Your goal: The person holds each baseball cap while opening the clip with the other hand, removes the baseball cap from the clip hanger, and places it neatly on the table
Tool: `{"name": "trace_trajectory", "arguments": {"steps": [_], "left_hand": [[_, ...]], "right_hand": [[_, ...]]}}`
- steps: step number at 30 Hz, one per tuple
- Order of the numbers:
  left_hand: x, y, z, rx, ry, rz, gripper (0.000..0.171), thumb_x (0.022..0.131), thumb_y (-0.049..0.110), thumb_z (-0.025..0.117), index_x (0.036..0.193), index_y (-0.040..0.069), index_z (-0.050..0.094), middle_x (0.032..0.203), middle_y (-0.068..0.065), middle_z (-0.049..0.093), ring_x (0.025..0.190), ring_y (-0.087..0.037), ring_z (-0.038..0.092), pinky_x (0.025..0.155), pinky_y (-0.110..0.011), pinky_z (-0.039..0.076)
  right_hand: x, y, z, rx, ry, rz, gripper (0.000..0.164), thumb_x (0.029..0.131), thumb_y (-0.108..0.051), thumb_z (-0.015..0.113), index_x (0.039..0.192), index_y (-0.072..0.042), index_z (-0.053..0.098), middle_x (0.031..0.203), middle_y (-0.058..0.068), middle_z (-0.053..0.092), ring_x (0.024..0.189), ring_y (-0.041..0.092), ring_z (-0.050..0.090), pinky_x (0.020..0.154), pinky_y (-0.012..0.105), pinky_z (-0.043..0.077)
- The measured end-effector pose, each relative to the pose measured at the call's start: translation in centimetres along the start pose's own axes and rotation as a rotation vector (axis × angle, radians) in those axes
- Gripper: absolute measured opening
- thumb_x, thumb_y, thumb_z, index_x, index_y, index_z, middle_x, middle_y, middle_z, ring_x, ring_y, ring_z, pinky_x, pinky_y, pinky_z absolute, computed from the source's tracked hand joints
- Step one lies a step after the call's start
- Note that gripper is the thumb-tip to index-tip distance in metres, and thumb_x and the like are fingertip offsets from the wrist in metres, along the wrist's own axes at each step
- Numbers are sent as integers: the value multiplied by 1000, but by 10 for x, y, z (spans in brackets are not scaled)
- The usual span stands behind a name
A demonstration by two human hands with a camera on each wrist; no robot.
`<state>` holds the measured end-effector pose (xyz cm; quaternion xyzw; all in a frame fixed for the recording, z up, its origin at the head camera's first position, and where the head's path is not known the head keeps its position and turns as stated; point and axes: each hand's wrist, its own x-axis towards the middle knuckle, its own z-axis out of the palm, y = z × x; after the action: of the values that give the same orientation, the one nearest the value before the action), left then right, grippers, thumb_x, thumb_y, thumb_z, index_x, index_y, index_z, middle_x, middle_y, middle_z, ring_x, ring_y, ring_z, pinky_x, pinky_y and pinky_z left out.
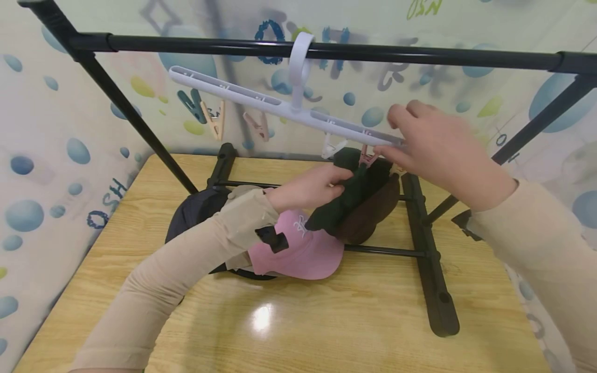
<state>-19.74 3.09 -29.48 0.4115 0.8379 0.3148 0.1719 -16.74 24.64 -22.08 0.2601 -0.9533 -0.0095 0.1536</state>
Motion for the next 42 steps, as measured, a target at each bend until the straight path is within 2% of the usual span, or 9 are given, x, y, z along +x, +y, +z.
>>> {"name": "trace_trajectory", "arguments": {"steps": [4, 8, 13, 17, 24, 27, 35, 38, 42], "left_hand": [[0, 0, 0, 0, 8, 1, 28, 99, -2, 44, 123, -1, 57, 85, -8, 52, 72, -17, 46, 68, -22, 34], [0, 2, 0, 11, 1, -4, 32, 99, 0, 45, 130, -1, 54, 94, -11, 57, 73, -17, 48, 70, -22, 35], [1, 3, 2, 43, -20, -3, 35, 99, 0, 45, 134, -1, 51, 114, -12, 60, 86, -18, 52, 75, -21, 35], [1, 2, 3, 66, -13, 12, 34, 98, 0, 46, 131, -2, 53, 115, -12, 60, 89, -18, 52, 76, -21, 35], [-1, 6, 5, 19, -19, 17, 26, 99, 0, 44, 122, -2, 56, 79, -9, 50, 67, -18, 48, 65, -21, 33], [-2, 8, 6, 22, -22, 16, 25, 99, 0, 45, 121, -1, 56, 74, -5, 45, 64, -17, 47, 63, -21, 33], [-1, 9, 7, 64, -31, -9, 35, 99, 1, 45, 134, 1, 52, 72, -4, 44, 56, -15, 41, 60, -21, 31], [-2, 8, 8, 48, -35, -7, 37, 100, 1, 45, 136, 0, 50, 70, -4, 44, 53, -13, 39, 59, -21, 31], [-3, 9, 9, 35, -42, -14, 39, 100, 2, 44, 138, 0, 47, 69, -4, 44, 51, -12, 38, 58, -21, 32]], "right_hand": [[-9, -7, 3, -66, 132, 105, 44, 82, -35, 77, 71, 0, 53, 50, 5, 39, 36, 20, 29, 34, 34, 22], [-11, -11, 8, -77, 176, 99, 44, 86, -34, 71, 57, -4, 57, 41, 1, 32, 33, 19, 26, 35, 33, 18], [-9, -18, 15, -24, 112, 138, 43, 92, -31, 65, 59, -5, 63, 41, 0, 33, 32, 18, 27, 36, 32, 17], [-6, -27, 18, -11, 79, 186, 49, 94, -36, 59, 52, -10, 59, 39, -1, 31, 33, 19, 28, 36, 31, 16], [0, -46, 27, -127, 177, 221, 66, 94, -43, 50, 39, -13, 31, 37, -1, 21, 31, 18, 21, 37, 29, 11], [4, -52, 30, -149, 224, 214, 65, 94, -40, 51, 39, -12, 31, 39, 0, 20, 32, 18, 20, 37, 29, 11], [10, -56, 27, -180, 243, 229, 69, 94, -43, 58, 42, -8, 29, 42, 1, 18, 33, 18, 19, 37, 29, 12], [13, -54, 23, -169, 216, 220, 69, 93, -41, 61, 42, -8, 29, 42, 1, 18, 34, 17, 18, 38, 28, 12], [19, -51, 15, -110, 61, 269, 66, 92, -41, 61, 41, -8, 33, 42, 0, 20, 34, 17, 20, 38, 29, 13]]}}
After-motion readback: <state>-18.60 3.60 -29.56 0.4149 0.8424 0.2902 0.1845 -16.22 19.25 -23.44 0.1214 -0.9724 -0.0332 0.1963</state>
